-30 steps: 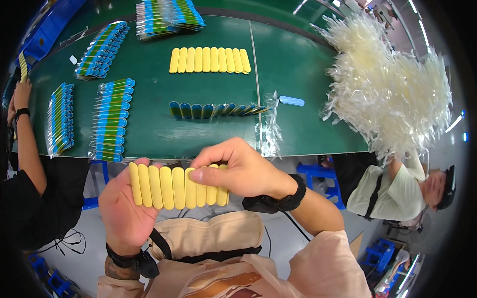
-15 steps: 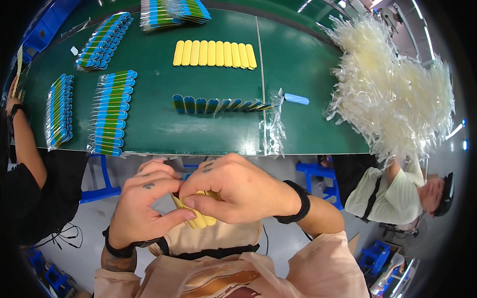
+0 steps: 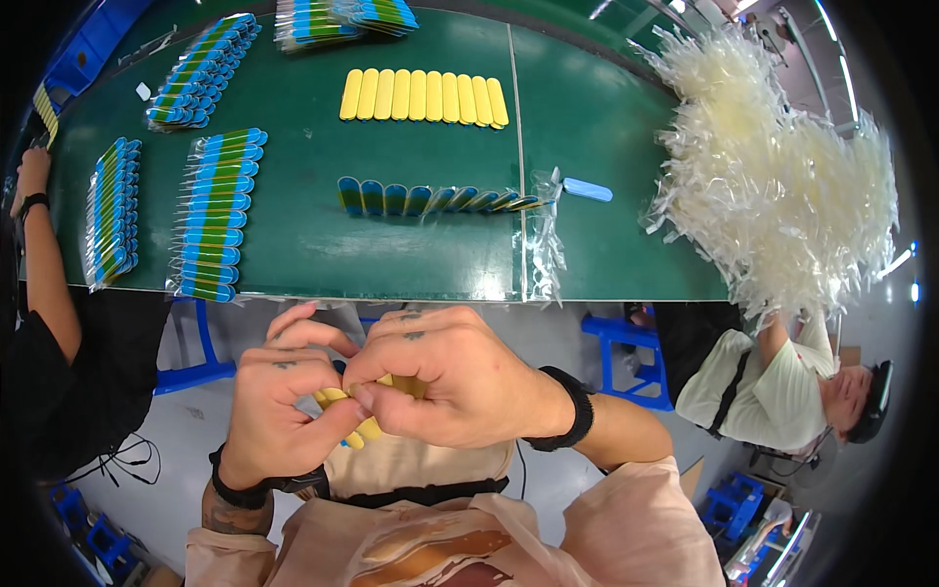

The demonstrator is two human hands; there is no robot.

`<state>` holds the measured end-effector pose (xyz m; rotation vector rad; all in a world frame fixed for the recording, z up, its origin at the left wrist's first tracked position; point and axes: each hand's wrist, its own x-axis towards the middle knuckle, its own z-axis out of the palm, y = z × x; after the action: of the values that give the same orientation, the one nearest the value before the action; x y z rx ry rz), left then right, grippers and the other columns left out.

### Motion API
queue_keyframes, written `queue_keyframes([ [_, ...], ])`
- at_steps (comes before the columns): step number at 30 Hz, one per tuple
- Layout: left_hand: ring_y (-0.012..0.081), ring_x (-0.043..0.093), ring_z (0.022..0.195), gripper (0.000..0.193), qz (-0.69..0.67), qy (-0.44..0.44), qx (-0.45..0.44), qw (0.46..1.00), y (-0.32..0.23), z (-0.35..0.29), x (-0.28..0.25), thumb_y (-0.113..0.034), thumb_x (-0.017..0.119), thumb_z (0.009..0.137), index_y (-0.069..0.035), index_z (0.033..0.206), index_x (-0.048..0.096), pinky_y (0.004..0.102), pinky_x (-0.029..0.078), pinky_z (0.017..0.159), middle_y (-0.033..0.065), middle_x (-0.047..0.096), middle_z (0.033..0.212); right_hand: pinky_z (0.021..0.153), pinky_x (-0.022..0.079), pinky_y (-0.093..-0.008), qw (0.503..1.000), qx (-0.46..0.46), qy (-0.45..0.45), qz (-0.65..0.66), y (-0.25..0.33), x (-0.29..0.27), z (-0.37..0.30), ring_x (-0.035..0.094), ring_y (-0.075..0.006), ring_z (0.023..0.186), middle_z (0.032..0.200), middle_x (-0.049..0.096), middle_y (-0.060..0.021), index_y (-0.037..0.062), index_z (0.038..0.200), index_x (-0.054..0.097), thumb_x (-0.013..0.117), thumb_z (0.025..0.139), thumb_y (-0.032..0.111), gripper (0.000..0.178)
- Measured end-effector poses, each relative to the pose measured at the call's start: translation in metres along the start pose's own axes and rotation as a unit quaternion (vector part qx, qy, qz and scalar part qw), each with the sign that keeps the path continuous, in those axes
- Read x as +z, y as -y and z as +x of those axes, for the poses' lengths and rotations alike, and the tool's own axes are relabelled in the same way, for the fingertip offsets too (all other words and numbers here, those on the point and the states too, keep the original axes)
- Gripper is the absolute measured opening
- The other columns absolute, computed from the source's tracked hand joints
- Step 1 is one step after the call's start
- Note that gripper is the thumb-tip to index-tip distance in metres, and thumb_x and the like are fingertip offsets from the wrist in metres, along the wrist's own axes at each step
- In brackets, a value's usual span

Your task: The person is manually assembling and packaging small plastic/rubber products on a factory production line.

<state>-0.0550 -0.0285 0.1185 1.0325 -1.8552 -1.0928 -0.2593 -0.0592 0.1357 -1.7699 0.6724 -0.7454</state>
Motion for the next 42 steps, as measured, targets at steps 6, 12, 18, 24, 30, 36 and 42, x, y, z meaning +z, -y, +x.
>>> queue_keyframes([
  [6,0.0225,0.065,0.087,0.014,-0.004,-0.016,0.012,1.0,-0.001,-0.001,0.001,-0.013,0.079,0.068,-0.008,0.065,0.067,0.0527,0.039,0.101,0.0017,0.062,0.059,0.056,0.047,-0.0326,1.0,-0.018,-0.017,0.012,-0.002,0.002,-0.001,0.059,-0.0229,0.059,0.071,0.064,-0.0097,0.0033,0.087,0.069,0.065,0.076,-0.001,0.013],
  [12,0.0228,0.065,0.087,0.015,-0.02,-0.012,0.014,1.0,-0.002,-0.002,-0.001,-0.013,0.08,0.068,-0.008,0.065,0.067,0.0517,0.04,0.099,0.0014,0.061,0.059,0.056,0.048,-0.032,0.999,-0.034,-0.006,0.029,-0.004,0.003,-0.003,0.061,-0.0226,0.061,0.076,0.066,-0.0095,0.0023,0.091,0.069,0.064,0.076,-0.003,0.016],
  [18,0.0231,0.065,0.087,0.016,-0.011,-0.029,0.017,0.999,-0.002,-0.001,-0.004,-0.014,0.082,0.067,-0.008,0.065,0.067,0.0511,0.041,0.098,0.0009,0.061,0.058,0.056,0.048,-0.0323,0.998,-0.046,-0.022,0.023,-0.006,0.005,-0.004,0.062,-0.0226,0.063,0.076,0.066,-0.0099,0.0018,0.095,0.069,0.065,0.078,-0.002,0.018],
  [24,0.023,0.064,0.087,0.016,0.002,-0.032,0.019,0.999,-0.002,0.0,-0.003,-0.015,0.083,0.067,-0.008,0.065,0.068,0.0512,0.041,0.097,0.0005,0.061,0.06,0.056,0.047,-0.0315,0.999,-0.031,-0.027,0.032,-0.004,0.005,-0.003,0.061,-0.0215,0.063,0.076,0.065,-0.0095,0.0013,0.092,0.069,0.065,0.082,-0.001,0.011],
  [30,0.0234,0.065,0.088,0.016,0.013,-0.038,0.023,0.999,-0.002,-0.002,-0.001,-0.015,0.083,0.066,-0.008,0.064,0.068,0.0514,0.042,0.096,0.0014,0.062,0.061,0.055,0.046,-0.0298,0.998,-0.022,-0.035,0.041,-0.005,0.008,-0.003,0.059,-0.02,0.061,0.077,0.064,-0.0088,0.0022,0.09,0.068,0.064,0.079,-0.001,0.012],
  [36,0.024,0.066,0.088,0.017,0.013,-0.047,0.027,0.998,0.0,-0.003,0.001,-0.016,0.083,0.066,-0.008,0.064,0.068,0.0511,0.042,0.096,0.0035,0.063,0.062,0.054,0.046,-0.0291,0.997,-0.029,-0.041,0.059,-0.008,0.011,-0.004,0.059,-0.0188,0.063,0.078,0.064,-0.0083,0.0022,0.091,0.068,0.064,0.075,-0.002,0.017],
  [42,0.0241,0.066,0.088,0.018,0.009,-0.05,0.029,0.998,0.001,-0.004,0.002,-0.016,0.083,0.066,-0.008,0.064,0.068,0.0506,0.043,0.096,0.0039,0.062,0.062,0.054,0.047,-0.0283,0.996,-0.029,-0.035,0.074,-0.011,0.011,-0.006,0.06,-0.0187,0.063,0.079,0.064,-0.0084,0.0022,0.094,0.068,0.063,0.075,-0.004,0.02],
])
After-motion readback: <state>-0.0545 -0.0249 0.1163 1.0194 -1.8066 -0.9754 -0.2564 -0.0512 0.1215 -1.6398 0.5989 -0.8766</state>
